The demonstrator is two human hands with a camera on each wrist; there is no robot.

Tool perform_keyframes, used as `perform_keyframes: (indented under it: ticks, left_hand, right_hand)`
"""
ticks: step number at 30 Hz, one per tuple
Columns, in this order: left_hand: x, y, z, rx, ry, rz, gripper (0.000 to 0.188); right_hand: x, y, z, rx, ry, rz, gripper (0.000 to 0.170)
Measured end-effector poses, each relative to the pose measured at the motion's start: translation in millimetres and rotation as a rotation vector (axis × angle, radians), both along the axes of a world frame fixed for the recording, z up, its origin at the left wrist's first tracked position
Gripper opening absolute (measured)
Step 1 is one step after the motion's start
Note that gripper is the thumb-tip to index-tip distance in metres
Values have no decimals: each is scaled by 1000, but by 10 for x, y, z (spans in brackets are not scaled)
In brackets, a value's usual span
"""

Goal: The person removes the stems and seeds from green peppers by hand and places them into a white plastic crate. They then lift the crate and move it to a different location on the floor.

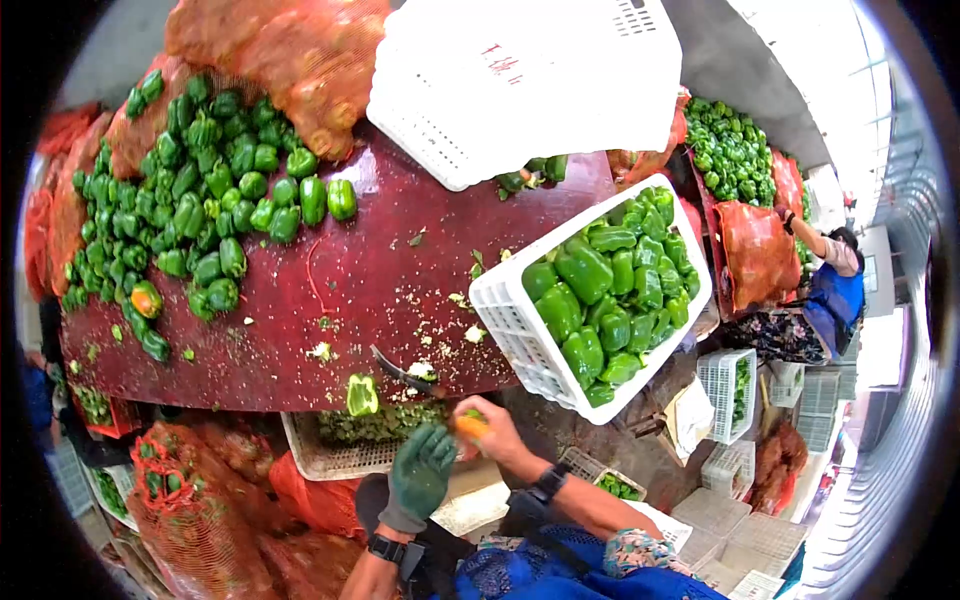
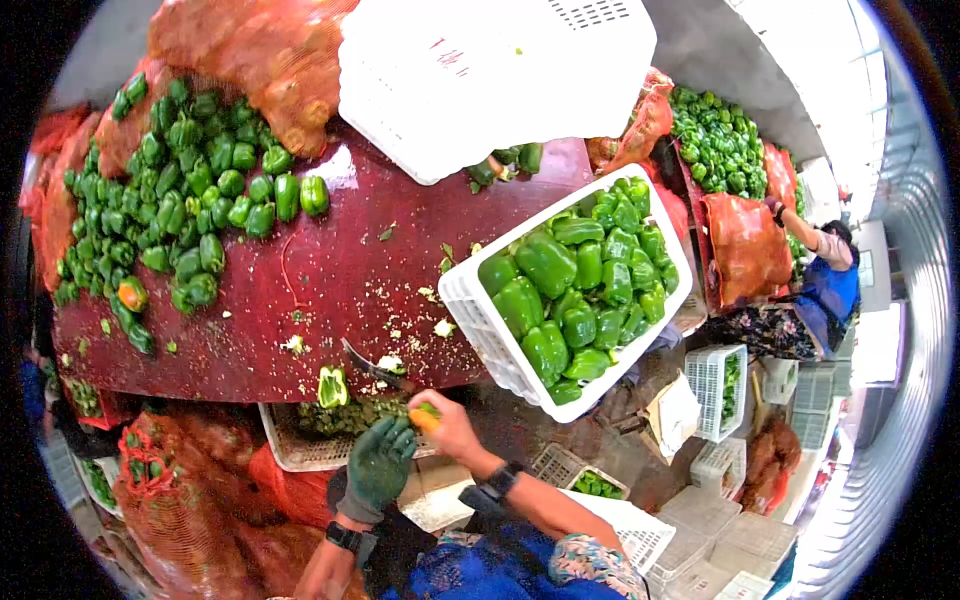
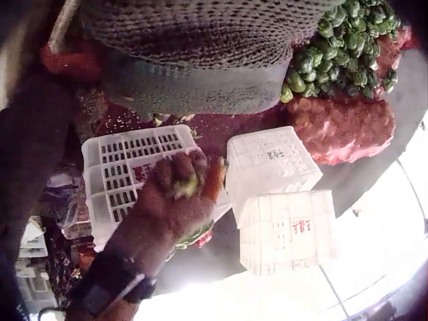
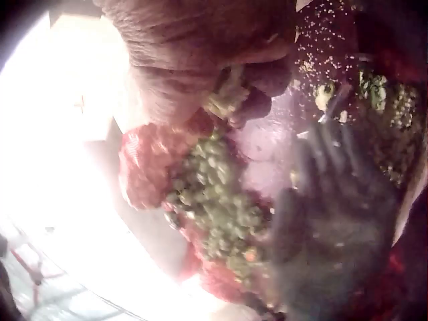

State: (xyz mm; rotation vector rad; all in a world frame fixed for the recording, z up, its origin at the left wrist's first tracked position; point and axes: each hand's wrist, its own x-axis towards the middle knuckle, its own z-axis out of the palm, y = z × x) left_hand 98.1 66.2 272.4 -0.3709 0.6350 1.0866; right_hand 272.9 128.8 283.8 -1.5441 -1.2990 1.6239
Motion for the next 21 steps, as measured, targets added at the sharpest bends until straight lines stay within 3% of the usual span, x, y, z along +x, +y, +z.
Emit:
perform_keyframes:
  ticks: [2, 5, 8, 10, 11, 12, 14, 16, 19, 21]
  left_hand:
    - [96, -39, 72, -55, -58, 1, 38]
    - [289, -80, 57, -49, -99, 3, 35]
    - [488, -1, 160, -54, -174, 80, 26]
    - [640, 156, 480, -88, 0, 86, 23]
    - [717, 215, 634, -103, 56, 102, 23]
    - [785, 235, 723, -121, 112, 121, 24]
    - [854, 242, 769, -148, 109, 136, 24]
    - [925, 271, 881, -230, 177, 136, 24]
    - [879, 80, 508, 62, -135, 136, 27]
    - [873, -14, 415, 73, -141, 144, 26]
  right_hand:
    - [364, 146, 405, -316, 291, -199, 15]
    - [932, 334, 524, -257, 491, -409, 26]
    - [1425, 696, 775, -81, 209, -412, 32]
    - [1711, 977, 940, -62, 143, -477, 30]
    - [1928, 1099, 661, 125, 130, -475, 27]
    - [2000, 1288, 980, -7, 134, -558, 22]
    - [2353, 1623, 827, 242, 2, -505, 22]
    - [2582, 1990, 901, 283, -64, -574, 21]
    - [2899, 2476, 732, 237, 12, -691, 21]
    - [3023, 2744, 575, 139, 64, -774, 22]
